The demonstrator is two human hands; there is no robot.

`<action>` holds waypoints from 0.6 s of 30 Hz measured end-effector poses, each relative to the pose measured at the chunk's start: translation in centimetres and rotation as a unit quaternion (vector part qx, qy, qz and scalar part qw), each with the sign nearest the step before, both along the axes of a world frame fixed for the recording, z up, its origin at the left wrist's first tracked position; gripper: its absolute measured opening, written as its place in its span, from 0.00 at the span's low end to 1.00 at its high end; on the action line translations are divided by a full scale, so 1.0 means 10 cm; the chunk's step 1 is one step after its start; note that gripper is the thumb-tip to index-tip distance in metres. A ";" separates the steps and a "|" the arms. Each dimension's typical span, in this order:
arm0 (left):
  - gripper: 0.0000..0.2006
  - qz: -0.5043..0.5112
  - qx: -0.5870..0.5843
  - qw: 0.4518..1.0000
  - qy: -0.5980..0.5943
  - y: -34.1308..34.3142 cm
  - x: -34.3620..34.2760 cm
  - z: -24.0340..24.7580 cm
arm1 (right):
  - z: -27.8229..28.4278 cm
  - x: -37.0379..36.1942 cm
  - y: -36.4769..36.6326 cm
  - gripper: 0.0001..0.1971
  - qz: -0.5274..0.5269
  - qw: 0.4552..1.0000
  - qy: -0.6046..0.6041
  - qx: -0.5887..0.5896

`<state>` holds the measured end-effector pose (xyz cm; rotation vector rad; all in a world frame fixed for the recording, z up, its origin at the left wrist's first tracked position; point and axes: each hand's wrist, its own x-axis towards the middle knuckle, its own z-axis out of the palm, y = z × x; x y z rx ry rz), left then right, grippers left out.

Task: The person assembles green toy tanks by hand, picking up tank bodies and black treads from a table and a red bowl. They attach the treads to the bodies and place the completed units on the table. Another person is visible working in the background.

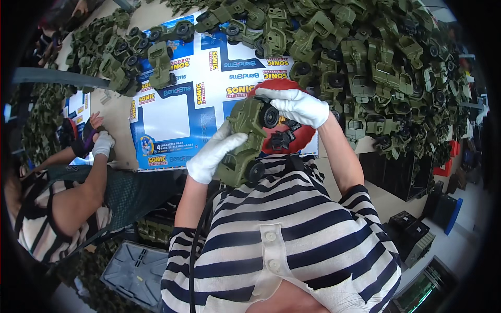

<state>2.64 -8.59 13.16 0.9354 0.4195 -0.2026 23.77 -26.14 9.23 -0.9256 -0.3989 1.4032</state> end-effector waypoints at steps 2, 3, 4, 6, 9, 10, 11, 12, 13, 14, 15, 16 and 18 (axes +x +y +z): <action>0.37 -0.018 0.019 1.000 -0.002 0.00 0.00 0.01 | 0.08 -0.03 0.02 0.23 -0.006 0.999 -0.028 -0.027; 0.37 -0.028 0.016 0.999 -0.002 0.00 0.00 -0.02 | 0.07 -0.02 0.01 0.24 -0.002 0.998 -0.034 -0.043; 0.36 -0.040 0.012 0.999 -0.004 0.00 0.00 -0.04 | 0.05 -0.02 -0.03 0.25 -0.002 0.997 -0.041 -0.061; 0.35 -0.036 -0.031 0.999 -0.002 0.01 0.01 0.04 | -0.02 -0.03 -0.03 0.24 -0.050 0.998 0.006 -0.042; 0.34 -0.053 -0.027 0.998 0.008 0.01 0.03 0.08 | -0.03 -0.06 -0.02 0.25 -0.083 0.996 0.015 -0.030; 0.33 -0.063 -0.013 0.998 0.012 0.02 0.04 0.08 | -0.03 -0.05 -0.01 0.25 -0.087 0.996 0.008 -0.027; 0.33 -0.059 -0.014 0.998 0.011 0.00 0.05 0.10 | -0.07 -0.06 -0.01 0.25 -0.083 0.996 0.036 -0.015; 0.32 -0.055 -0.014 0.998 0.011 -0.02 0.08 0.13 | -0.05 -0.08 0.00 0.24 -0.082 0.996 0.034 -0.006; 0.32 -0.052 -0.017 0.998 0.009 -0.04 0.09 0.15 | -0.02 -0.12 0.00 0.24 -0.082 0.996 0.031 0.000; 0.32 -0.048 -0.019 0.999 0.011 -0.04 0.10 0.17 | 0.00 -0.14 0.00 0.23 -0.082 0.996 0.029 0.007; 0.32 -0.044 -0.022 0.999 0.012 -0.04 0.11 0.19 | -0.02 -0.12 0.01 0.23 -0.077 0.997 0.012 0.005; 0.31 -0.041 -0.024 0.999 0.014 -0.04 0.11 0.21 | -0.03 -0.11 0.00 0.23 -0.075 0.997 0.015 0.010; 0.32 -0.033 0.001 0.999 0.022 -0.07 0.10 0.20 | -0.05 -0.10 -0.02 0.24 -0.071 0.997 0.021 0.020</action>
